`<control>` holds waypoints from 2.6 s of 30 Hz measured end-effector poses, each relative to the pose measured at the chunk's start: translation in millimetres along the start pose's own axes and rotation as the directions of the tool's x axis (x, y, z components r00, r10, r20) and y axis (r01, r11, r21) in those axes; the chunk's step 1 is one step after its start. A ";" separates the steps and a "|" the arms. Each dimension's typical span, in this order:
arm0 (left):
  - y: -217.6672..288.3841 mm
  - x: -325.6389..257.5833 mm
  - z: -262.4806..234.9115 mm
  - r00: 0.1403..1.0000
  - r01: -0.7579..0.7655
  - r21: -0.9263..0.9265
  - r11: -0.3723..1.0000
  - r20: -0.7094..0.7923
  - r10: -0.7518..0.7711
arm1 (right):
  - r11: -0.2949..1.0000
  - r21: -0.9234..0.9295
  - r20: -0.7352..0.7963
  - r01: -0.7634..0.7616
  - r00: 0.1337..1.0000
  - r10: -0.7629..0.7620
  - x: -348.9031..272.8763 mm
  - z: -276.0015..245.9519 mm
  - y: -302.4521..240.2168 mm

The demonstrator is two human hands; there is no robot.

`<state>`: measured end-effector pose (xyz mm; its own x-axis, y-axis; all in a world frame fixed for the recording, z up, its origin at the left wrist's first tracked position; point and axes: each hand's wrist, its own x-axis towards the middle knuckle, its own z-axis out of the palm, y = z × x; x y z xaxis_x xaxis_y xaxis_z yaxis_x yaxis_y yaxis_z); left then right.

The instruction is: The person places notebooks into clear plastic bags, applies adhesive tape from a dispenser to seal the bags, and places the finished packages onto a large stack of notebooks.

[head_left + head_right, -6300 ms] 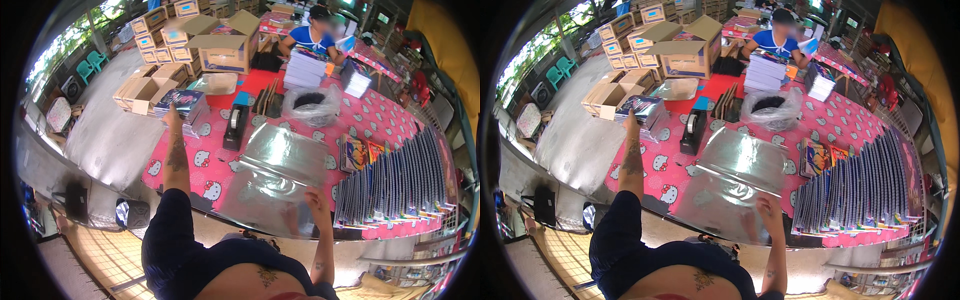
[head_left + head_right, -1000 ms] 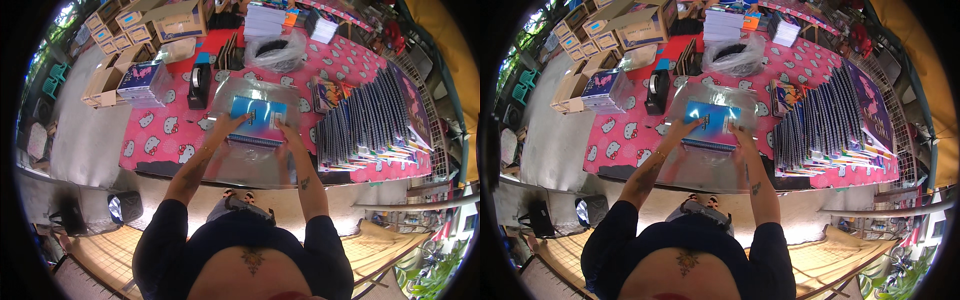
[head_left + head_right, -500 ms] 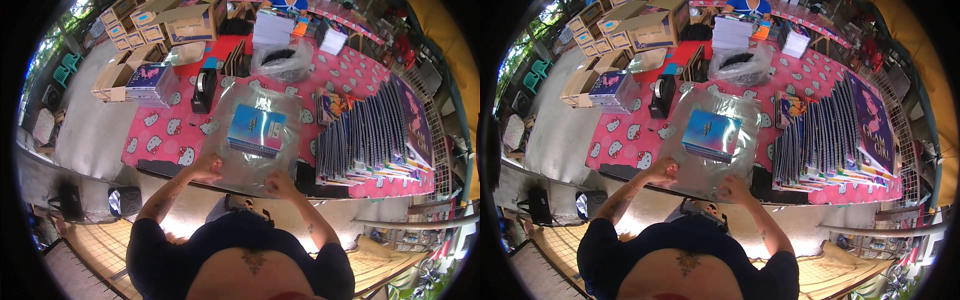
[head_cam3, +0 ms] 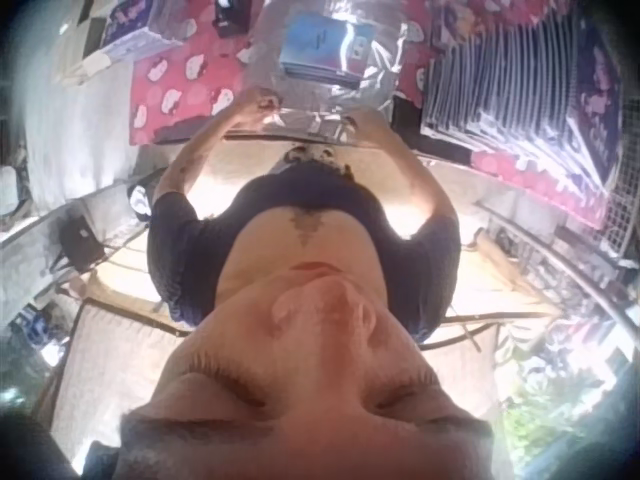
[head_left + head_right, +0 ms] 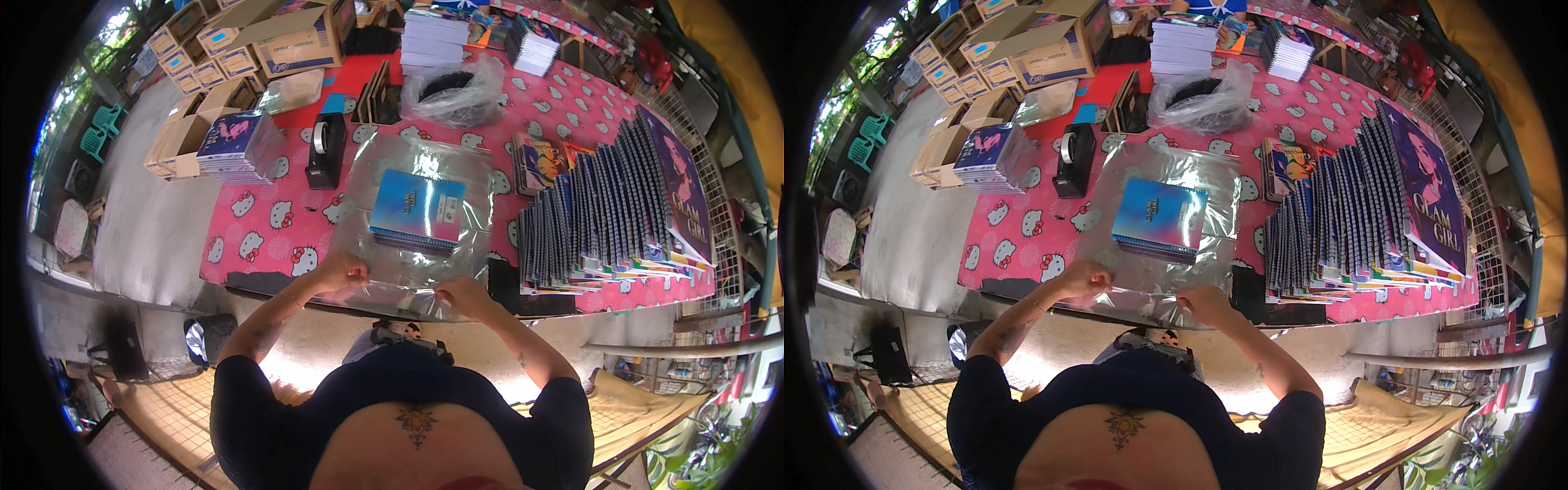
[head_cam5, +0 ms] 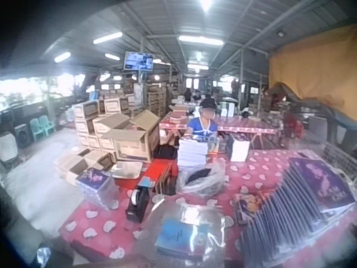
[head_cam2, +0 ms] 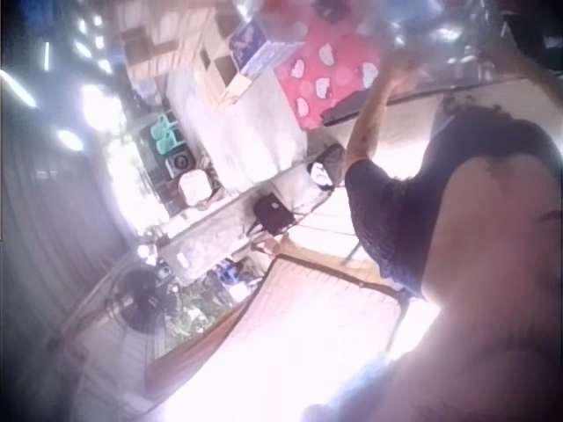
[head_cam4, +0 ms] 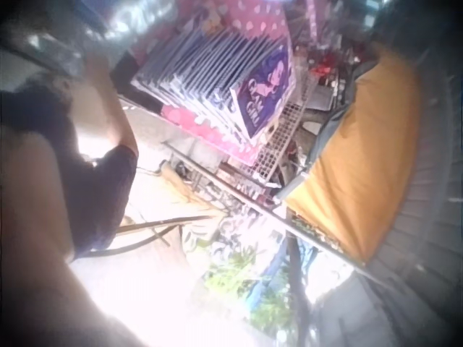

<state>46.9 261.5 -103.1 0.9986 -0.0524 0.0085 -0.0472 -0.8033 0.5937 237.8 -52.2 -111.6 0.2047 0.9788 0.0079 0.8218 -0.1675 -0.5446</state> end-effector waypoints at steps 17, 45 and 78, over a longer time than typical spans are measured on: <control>12.0 -8.6 6.4 0.986 -0.168 0.023 0.986 -0.008 0.168 | 0.983 -0.030 0.201 -0.181 0.962 0.183 2.8 -0.3 -0.4; -49.7 137.4 -88.3 0.960 0.144 0.117 0.983 -0.258 -0.110 | 0.937 -0.280 -0.418 -0.208 0.905 0.076 96.1 -5.7 -75.3; -101.2 324.6 -54.0 0.983 0.068 0.456 0.888 -0.182 0.019 | 0.899 -0.296 -0.381 -0.324 0.903 0.200 121.2 3.3 -75.6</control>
<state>377.0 357.9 -116.9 0.9852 0.0417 0.1661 0.0147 -0.9868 0.1611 198.8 79.5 -72.2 0.5517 0.8052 0.2175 0.8295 -0.5024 -0.2441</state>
